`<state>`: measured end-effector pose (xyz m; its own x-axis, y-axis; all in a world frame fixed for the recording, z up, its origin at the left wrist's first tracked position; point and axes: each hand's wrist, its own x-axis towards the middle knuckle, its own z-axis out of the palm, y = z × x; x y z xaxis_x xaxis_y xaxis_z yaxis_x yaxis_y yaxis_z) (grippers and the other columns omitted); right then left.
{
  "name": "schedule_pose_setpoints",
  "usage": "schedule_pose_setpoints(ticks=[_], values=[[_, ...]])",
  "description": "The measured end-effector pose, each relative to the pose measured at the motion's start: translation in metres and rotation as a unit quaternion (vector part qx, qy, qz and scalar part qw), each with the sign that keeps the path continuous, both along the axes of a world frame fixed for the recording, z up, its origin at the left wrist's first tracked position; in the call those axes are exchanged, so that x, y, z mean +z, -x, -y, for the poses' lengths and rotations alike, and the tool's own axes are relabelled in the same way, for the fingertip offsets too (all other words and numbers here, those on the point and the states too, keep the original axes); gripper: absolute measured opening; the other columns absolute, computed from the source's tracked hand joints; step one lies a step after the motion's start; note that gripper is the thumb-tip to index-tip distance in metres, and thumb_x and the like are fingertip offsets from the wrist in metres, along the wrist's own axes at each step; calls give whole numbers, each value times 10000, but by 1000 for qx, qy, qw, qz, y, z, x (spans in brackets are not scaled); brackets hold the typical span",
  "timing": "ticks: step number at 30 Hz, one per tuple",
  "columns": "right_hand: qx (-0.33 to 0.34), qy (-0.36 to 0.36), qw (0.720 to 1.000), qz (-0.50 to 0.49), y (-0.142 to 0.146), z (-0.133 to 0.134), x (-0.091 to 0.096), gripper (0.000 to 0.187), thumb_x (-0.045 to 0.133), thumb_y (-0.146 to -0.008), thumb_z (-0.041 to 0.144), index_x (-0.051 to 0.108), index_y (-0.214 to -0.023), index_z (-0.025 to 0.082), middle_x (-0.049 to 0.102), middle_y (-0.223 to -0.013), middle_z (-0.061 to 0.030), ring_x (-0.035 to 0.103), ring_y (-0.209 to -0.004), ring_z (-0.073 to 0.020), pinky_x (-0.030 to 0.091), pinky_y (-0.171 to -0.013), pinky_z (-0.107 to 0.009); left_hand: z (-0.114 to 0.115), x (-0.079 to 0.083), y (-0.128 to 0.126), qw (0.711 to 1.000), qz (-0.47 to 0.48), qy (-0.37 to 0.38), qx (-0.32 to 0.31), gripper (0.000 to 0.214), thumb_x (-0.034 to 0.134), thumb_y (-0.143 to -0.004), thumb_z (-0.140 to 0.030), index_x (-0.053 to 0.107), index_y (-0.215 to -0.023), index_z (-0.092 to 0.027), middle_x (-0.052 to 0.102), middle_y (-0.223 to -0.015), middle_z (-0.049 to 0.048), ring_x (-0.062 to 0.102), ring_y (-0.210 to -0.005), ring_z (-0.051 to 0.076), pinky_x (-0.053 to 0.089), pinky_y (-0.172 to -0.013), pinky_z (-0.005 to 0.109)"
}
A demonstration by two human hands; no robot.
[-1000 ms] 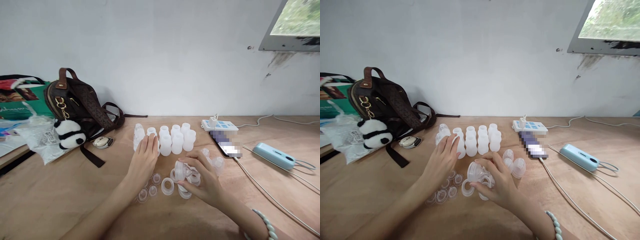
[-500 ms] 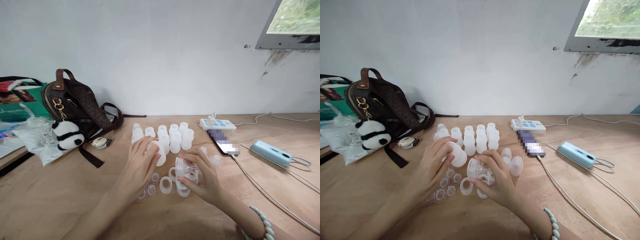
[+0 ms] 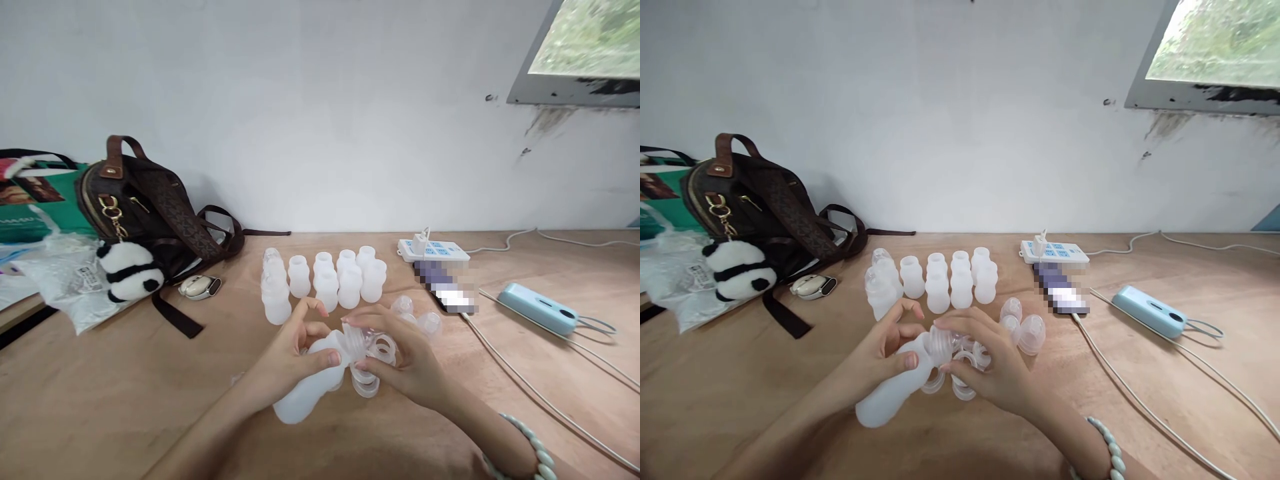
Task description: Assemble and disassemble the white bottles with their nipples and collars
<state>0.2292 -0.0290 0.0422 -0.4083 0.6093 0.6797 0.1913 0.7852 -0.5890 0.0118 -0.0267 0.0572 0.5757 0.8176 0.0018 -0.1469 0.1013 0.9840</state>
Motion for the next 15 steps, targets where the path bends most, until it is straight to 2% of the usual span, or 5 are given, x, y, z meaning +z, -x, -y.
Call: schedule_pose_setpoints(ticks=[5,7,9,12,15], values=[[66,0,997,35,3,2,4,321,597,-975,201,606,-1290,264,684,-1217,-76,626,-1100,-204,535,-918,-365,-2,-3,5,999,-29,18,-36,642,795,-730,-591,343,-1035,-252,671,-787,-23,590,-590,113,398,-515,185],[59,14,997,48,3,3,5,309,621,-968,263,613,-1277,257,692,-1184,-75,629,-1053,-207,533,-885,-359,-2,-3,6,998,-43,11,-33,637,797,-727,-586,347,-1033,-254,668,-767,-34,566,-588,109,367,-520,184],[34,30,997,61,3,3,4,333,665,-933,383,633,-1229,233,707,-1067,-74,627,-937,-209,531,-796,-345,0,-2,6,997,-76,-9,-15,620,819,-723,-535,353,-1026,-261,673,-766,-42,548,-617,116,366,-545,196],[-8,65,994,89,5,3,-1,389,657,-894,545,668,-1062,195,673,-831,-46,565,-746,-185,473,-650,-309,5,-2,3,979,-179,-93,35,622,875,-677,-435,382,-1019,-270,678,-793,-53,559,-707,149,383,-618,228],[-42,128,985,108,8,2,-9,430,625,-884,612,617,-824,187,601,-723,-15,510,-652,-154,395,-578,-278,9,-5,0,937,-271,-213,59,617,882,-656,-468,415,-1010,-271,680,-836,-46,604,-780,196,398,-673,263]])
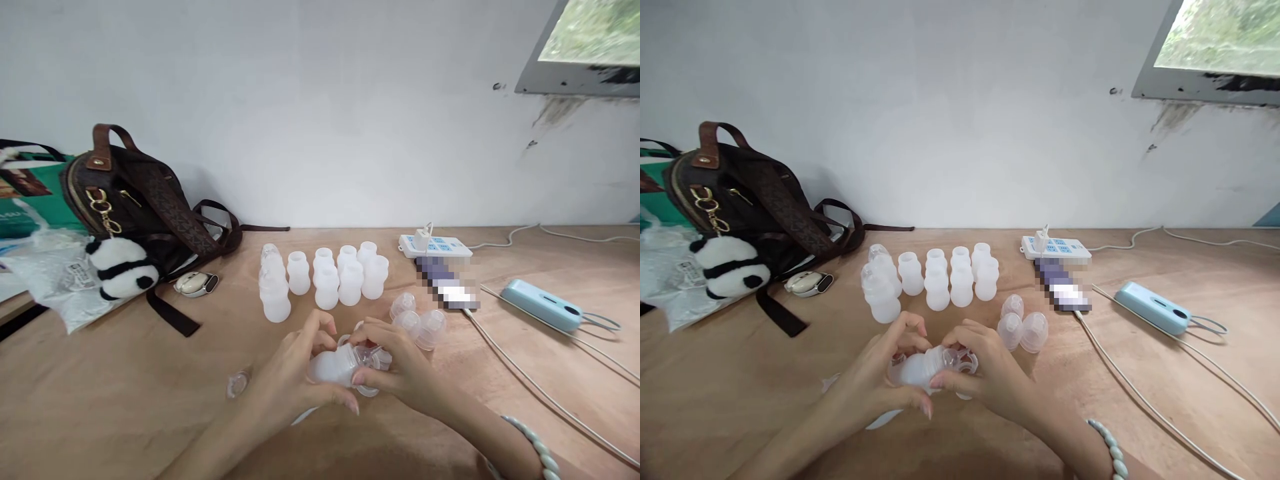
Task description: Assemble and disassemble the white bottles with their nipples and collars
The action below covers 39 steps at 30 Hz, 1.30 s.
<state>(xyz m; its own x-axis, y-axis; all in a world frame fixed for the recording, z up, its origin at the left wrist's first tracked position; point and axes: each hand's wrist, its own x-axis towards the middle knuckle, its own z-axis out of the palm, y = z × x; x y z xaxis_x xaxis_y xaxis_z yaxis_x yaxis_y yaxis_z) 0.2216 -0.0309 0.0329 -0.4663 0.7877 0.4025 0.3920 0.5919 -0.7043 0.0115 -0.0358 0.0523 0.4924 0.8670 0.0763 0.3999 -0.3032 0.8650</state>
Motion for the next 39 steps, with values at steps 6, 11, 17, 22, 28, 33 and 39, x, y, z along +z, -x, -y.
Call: schedule_pose_setpoints(ticks=[6,11,17,22,28,33,39], values=[[12,94,996,-3,-4,0,1,459,490,-932,651,588,-941,203,640,-878,-53,570,-812,-208,426,-695,-325,1,-9,-1,970,-96,-223,13,598,766,-697,-676,457,-996,-261,694,-945,7,665,-778,246,466,-693,323],[62,150,987,-18,-5,4,17,485,639,-893,403,434,-1303,244,604,-1074,-48,584,-907,-193,468,-770,-317,3,-6,-2,947,-114,-300,19,575,663,-767,-723,454,-1015,-249,714,-902,6,666,-698,217,465,-636,297],[35,189,981,-2,-4,6,19,275,524,-943,401,476,-1146,222,596,-818,2,538,-713,-166,425,-655,-297,8,-5,-6,915,-122,-385,-11,497,564,-879,-673,450,-1045,-218,726,-864,-11,632,-568,167,440,-654,313],[46,161,986,-15,-6,4,21,351,709,-792,316,521,-1073,223,619,-923,-13,546,-795,-169,437,-715,-298,7,-2,-6,891,-144,-430,-5,482,424,-943,-666,439,-1055,-197,713,-872,4,609,-559,158,439,-648,319],[20,166,986,23,-3,5,20,222,591,-907,425,576,-872,206,613,-739,5,544,-698,-162,396,-637,-288,10,1,-8,877,-146,-458,-5,470,327,-984,-641,441,-1035,-187,710,-829,12,608,-557,156,437,-634,319],[44,112,992,32,-4,8,25,294,740,-779,339,582,-990,208,660,-884,-17,568,-751,-172,419,-658,-283,9,-1,-4,897,-124,-424,-2,483,542,-900,-659,474,-1041,-203,705,-849,10,601,-609,174,442,-610,309],[16,120,990,-77,-5,4,17,279,691,-823,360,590,-1034,208,631,-809,-7,568,-694,-169,411,-599,-275,5,5,4,970,-69,-231,37,494,818,-757,-441,559,-1139,-265,724,-1074,35,665,-928,273,528,-800,403]])
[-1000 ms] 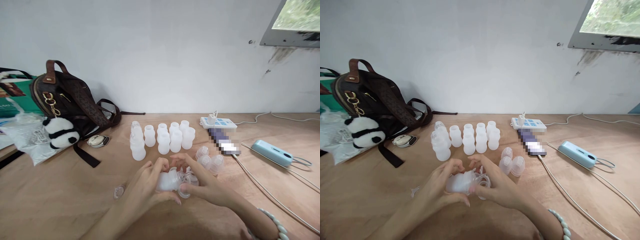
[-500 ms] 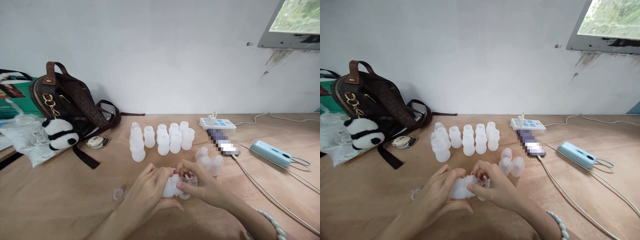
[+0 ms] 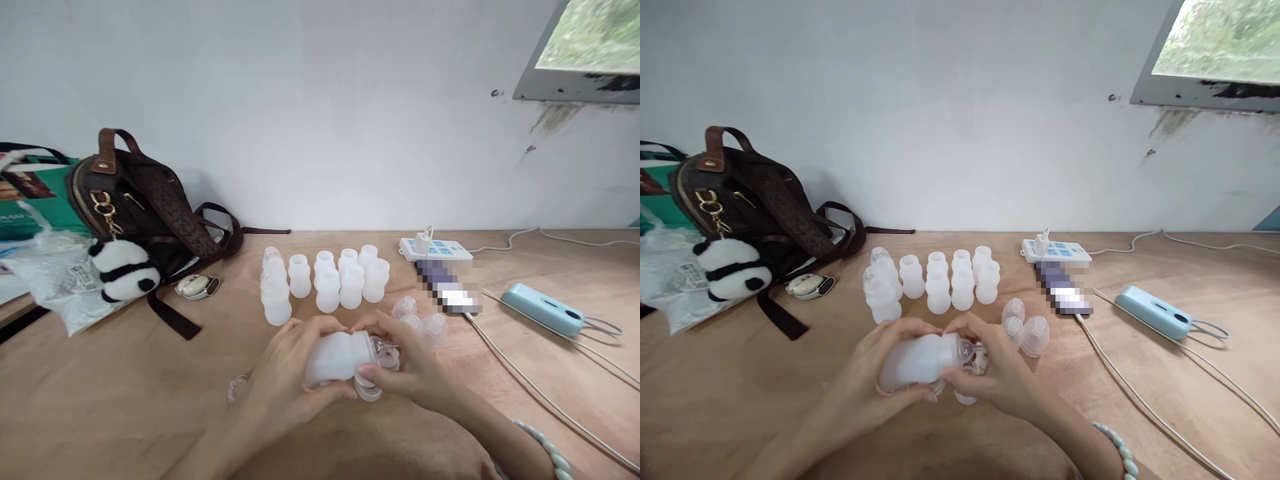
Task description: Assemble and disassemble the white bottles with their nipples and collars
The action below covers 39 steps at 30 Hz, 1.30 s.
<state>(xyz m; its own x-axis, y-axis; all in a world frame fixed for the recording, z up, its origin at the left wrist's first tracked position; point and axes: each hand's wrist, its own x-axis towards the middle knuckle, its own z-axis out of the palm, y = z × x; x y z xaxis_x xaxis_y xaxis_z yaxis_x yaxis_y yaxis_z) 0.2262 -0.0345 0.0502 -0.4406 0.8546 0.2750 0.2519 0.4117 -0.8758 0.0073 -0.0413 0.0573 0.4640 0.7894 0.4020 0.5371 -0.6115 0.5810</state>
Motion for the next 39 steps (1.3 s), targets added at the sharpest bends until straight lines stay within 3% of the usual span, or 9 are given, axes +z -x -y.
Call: schedule_pose_setpoints(ticks=[4,10,12,15,18,21,33,36,39], values=[[-20,-33,999,-12,-4,-4,-3,297,697,-823,351,587,-1067,222,653,-877,-27,598,-745,-183,449,-637,-287,-10,7,9,984,138,109,0,375,737,-820,-425,621,-1136,-259,689,-1177,71,652,-1079,288,526,-903,419],[-78,-136,988,-11,-7,-4,-9,332,732,-796,329,561,-1067,243,645,-960,-49,614,-819,-208,496,-696,-312,-19,7,10,923,224,314,-25,373,529,-912,-581,568,-988,-218,605,-636,-30,579,-489,152,456,-445,241],[-80,-72,993,-46,-7,-5,-12,278,701,-825,404,543,-979,236,629,-866,-31,592,-724,-186,478,-608,-292,-16,3,7,952,203,230,-4,298,570,-922,-508,558,-995,-219,620,-719,-17,599,-540,148,476,-459,233],[-46,104,987,-113,-5,-11,-14,348,575,-883,551,467,-799,231,526,-639,29,465,-515,-126,349,-447,-242,-11,-7,6,992,111,-57,-24,286,659,-910,-370,529,-1125,-233,678,-987,58,691,-797,197,571,-623,274],[-17,234,961,-145,-4,-16,-11,429,564,-861,596,399,-705,231,435,-546,63,340,-444,-86,206,-415,-225,-11,-15,8,955,-3,-291,-59,327,660,-928,-288,508,-1207,-210,691,-1103,128,703,-925,226,602,-748,339],[-3,311,937,-161,-3,-18,-7,463,616,-826,590,371,-677,226,403,-538,82,278,-429,-59,143,-426,-225,-13,-17,11,916,-73,-390,-63,270,650,-936,-231,546,-1178,-173,727,-1066,143,699,-889,228,616,-731,367],[35,362,921,-136,-9,-14,-8,450,573,-866,625,467,-733,208,386,-503,99,239,-403,-52,144,-410,-224,-11,-14,10,873,-85,-472,-91,155,700,-888,-167,586,-992,-172,725,-1038,133,670,-827,207,607,-661,345],[28,293,953,-74,-13,-11,3,461,501,-917,622,475,-713,210,426,-486,76,333,-415,-75,225,-431,-235,-15,-21,11,905,-47,-415,-78,245,683,-913,-246,568,-1121,-188,707,-1078,135,688,-902,220,614,-742,361],[-83,134,987,-33,-23,-12,16,466,355,-980,587,546,-779,212,476,-503,41,438,-469,-130,326,-489,-273,-18,-24,11,939,57,-335,-52,361,667,-921,-291,507,-1239,-235,680,-1122,136,697,-955,230,607,-742,350]])
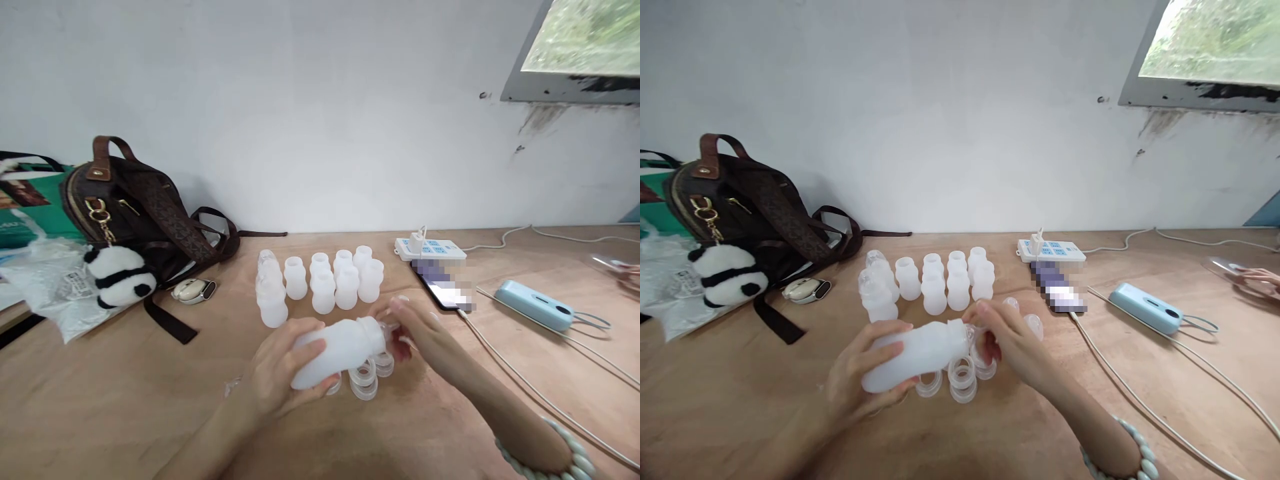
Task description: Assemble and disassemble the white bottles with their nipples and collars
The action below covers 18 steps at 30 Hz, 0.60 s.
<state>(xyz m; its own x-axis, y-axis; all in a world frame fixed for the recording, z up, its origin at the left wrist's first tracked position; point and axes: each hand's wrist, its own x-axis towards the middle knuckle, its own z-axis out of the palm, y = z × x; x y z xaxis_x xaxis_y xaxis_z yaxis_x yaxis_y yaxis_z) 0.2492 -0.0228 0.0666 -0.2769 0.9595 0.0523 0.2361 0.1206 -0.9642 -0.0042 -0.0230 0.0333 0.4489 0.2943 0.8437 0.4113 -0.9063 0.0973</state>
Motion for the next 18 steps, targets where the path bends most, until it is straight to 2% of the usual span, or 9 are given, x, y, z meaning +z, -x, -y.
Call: schedule_pose_setpoints(ticks=[2,4,5,7,9,11,13,16,18], values=[[-111,-150,979,85,-9,-3,6,400,354,-989,509,572,-822,218,506,-571,19,469,-538,-157,355,-546,-303,-1,2,-1,997,69,39,9,368,676,-909,-278,500,-1230,-249,669,-1117,124,694,-966,243,598,-735,358],[-178,-287,915,221,-19,-8,8,289,457,-948,433,564,-779,225,543,-651,-9,496,-646,-189,371,-645,-347,1,7,-2,990,116,71,31,338,680,-899,-257,508,-1190,-250,659,-1090,99,688,-956,243,587,-741,369],[-186,-330,878,292,-23,-11,7,256,516,-912,417,556,-747,225,570,-700,-28,508,-709,-212,369,-695,-376,1,9,-3,986,132,88,42,324,681,-895,-252,510,-1171,-248,652,-1082,88,685,-948,237,582,-743,368],[-165,-363,822,407,-30,-15,1,243,610,-840,412,555,-699,222,607,-799,-69,513,-819,-264,357,-766,-434,2,12,-4,978,162,109,67,291,671,-896,-261,516,-1141,-241,639,-1079,79,676,-949,232,572,-753,365],[-122,-348,797,478,-34,-18,-6,230,661,-795,378,568,-660,217,611,-849,-92,507,-863,-292,353,-784,-464,2,12,-5,971,185,122,92,267,663,-899,-289,524,-1121,-235,635,-1080,74,667,-977,235,565,-779,371],[-93,-328,794,503,-37,-19,-9,212,672,-787,322,576,-633,213,600,-852,-92,509,-872,-293,359,-790,-471,1,12,-5,964,202,132,110,256,658,-899,-314,532,-1107,-234,639,-1060,60,660,-994,236,559,-810,382],[-105,-325,808,479,-39,-18,-5,208,676,-808,336,601,-657,214,599,-866,-86,523,-892,-298,364,-805,-477,1,12,-6,959,213,140,124,248,659,-895,-322,541,-1094,-233,640,-1034,45,657,-985,229,556,-818,380],[-207,-346,838,369,-42,-15,10,254,639,-866,457,638,-772,221,609,-920,-83,559,-913,-295,381,-825,-478,2,15,-7,951,230,164,129,232,665,-881,-299,559,-1076,-231,643,-1013,30,657,-949,210,553,-786,343],[-260,-337,865,265,-42,-12,19,242,594,-904,464,638,-866,230,627,-909,-71,583,-863,-263,422,-770,-425,3,16,-8,945,242,186,117,223,665,-874,-283,564,-1065,-228,648,-1008,27,658,-926,201,548,-763,320]])
